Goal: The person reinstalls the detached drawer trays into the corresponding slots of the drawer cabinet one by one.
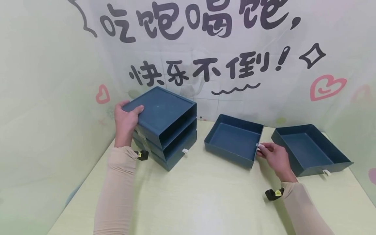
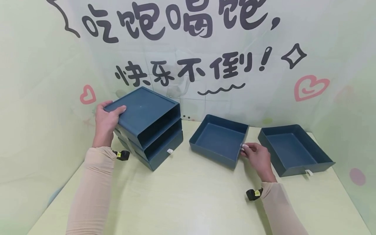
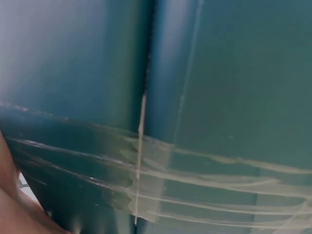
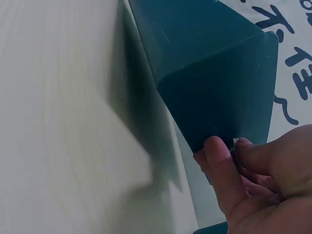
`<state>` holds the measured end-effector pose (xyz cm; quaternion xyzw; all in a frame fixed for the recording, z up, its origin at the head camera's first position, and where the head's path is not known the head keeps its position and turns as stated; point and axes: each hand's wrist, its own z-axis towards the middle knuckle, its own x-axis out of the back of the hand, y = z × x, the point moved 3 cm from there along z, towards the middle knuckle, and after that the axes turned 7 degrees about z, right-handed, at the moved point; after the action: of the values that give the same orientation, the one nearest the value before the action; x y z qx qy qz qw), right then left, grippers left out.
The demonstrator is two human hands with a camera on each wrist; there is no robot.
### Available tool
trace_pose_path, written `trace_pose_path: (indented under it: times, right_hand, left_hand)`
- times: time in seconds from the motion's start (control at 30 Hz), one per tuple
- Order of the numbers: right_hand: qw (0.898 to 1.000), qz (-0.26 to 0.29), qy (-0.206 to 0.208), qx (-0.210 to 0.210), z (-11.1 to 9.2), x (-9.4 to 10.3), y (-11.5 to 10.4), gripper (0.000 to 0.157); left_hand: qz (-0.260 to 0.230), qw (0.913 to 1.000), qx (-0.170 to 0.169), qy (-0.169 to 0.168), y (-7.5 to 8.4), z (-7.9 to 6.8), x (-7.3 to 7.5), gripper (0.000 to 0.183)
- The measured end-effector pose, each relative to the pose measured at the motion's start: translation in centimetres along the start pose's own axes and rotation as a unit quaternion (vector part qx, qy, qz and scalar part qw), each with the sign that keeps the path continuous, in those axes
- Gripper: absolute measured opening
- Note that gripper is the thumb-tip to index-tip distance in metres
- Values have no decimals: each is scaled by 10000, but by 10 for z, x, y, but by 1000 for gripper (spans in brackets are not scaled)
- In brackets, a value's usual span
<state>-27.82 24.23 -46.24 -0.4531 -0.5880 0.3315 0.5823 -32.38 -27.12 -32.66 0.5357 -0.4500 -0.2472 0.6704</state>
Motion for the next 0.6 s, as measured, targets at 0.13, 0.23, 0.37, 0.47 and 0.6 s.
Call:
trace_pose_path:
  times: [0.13, 0.23, 0.37, 0.47, 0.6]
  right_hand:
    - [10000, 21, -5, 61, -4, 2, -5, 46]
    - [10000, 48, -10, 63, -6, 3, -9, 46]
    - [9999, 113, -35, 56, -11, 5, -13, 48]
    - [9998, 150, -79, 74, -15, 6, -16, 49]
    - [9997, 180, -140, 102, -20, 6, -22, 51]
  left_hand:
    - [-17, 10000, 7, -10, 0, 0, -1, 73]
    - [-24, 10000, 0, -12, 1, 0, -1, 73]
    - [-14, 10000, -15, -18, 1, 0, -2, 73]
    - [8, 10000, 8, -7, 0, 0, -1, 73]
    - [-3, 10000, 59, -9, 0, 1, -1, 74]
